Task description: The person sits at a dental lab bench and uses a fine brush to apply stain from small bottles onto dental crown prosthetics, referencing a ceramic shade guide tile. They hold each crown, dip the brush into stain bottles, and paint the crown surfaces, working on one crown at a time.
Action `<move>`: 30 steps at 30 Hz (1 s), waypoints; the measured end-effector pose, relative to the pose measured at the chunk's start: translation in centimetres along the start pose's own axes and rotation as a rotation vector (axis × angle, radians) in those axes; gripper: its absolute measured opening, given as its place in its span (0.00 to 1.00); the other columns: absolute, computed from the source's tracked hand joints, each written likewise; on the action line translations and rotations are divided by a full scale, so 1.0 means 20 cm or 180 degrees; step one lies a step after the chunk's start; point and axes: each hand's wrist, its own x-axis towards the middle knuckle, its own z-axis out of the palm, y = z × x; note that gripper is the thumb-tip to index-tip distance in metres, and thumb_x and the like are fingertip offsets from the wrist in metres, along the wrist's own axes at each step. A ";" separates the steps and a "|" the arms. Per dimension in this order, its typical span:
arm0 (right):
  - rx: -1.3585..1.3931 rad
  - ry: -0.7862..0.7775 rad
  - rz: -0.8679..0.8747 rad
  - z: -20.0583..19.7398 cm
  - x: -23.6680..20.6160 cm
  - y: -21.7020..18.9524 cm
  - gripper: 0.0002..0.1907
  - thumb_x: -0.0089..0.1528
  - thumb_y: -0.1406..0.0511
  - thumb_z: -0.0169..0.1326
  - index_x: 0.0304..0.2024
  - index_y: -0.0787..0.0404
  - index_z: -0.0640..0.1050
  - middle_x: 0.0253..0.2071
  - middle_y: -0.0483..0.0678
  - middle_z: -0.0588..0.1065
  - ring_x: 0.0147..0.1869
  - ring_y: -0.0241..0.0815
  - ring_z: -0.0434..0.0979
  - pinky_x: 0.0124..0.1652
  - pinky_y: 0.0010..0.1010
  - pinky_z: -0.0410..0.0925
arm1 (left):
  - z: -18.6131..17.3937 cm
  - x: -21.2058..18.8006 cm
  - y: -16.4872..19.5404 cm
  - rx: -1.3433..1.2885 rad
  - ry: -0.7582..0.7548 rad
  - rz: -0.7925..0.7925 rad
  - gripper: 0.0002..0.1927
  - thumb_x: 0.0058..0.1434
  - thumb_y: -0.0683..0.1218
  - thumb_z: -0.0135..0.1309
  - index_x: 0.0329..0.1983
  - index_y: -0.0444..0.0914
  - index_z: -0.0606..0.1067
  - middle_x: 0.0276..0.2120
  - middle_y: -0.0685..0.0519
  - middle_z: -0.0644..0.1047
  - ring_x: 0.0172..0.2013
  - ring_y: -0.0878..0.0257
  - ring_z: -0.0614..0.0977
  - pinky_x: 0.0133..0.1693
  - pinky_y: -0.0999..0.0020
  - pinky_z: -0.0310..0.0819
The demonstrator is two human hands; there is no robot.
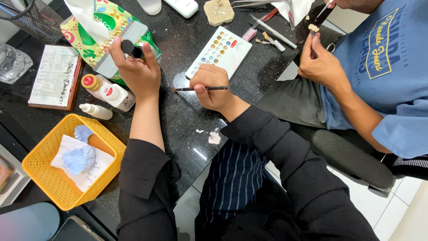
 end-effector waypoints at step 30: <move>-0.0057 -0.0024 -0.0007 0.01 0.02 -0.02 0.25 0.75 0.53 0.43 0.28 0.59 0.73 0.25 0.45 0.70 0.29 0.45 0.69 0.32 0.37 0.63 | -0.02 -0.01 -0.01 -0.0182 -0.0074 -0.0108 0.32 0.82 0.50 0.54 0.72 0.40 0.45 0.61 0.39 0.66 0.52 0.47 0.79 0.54 0.57 0.76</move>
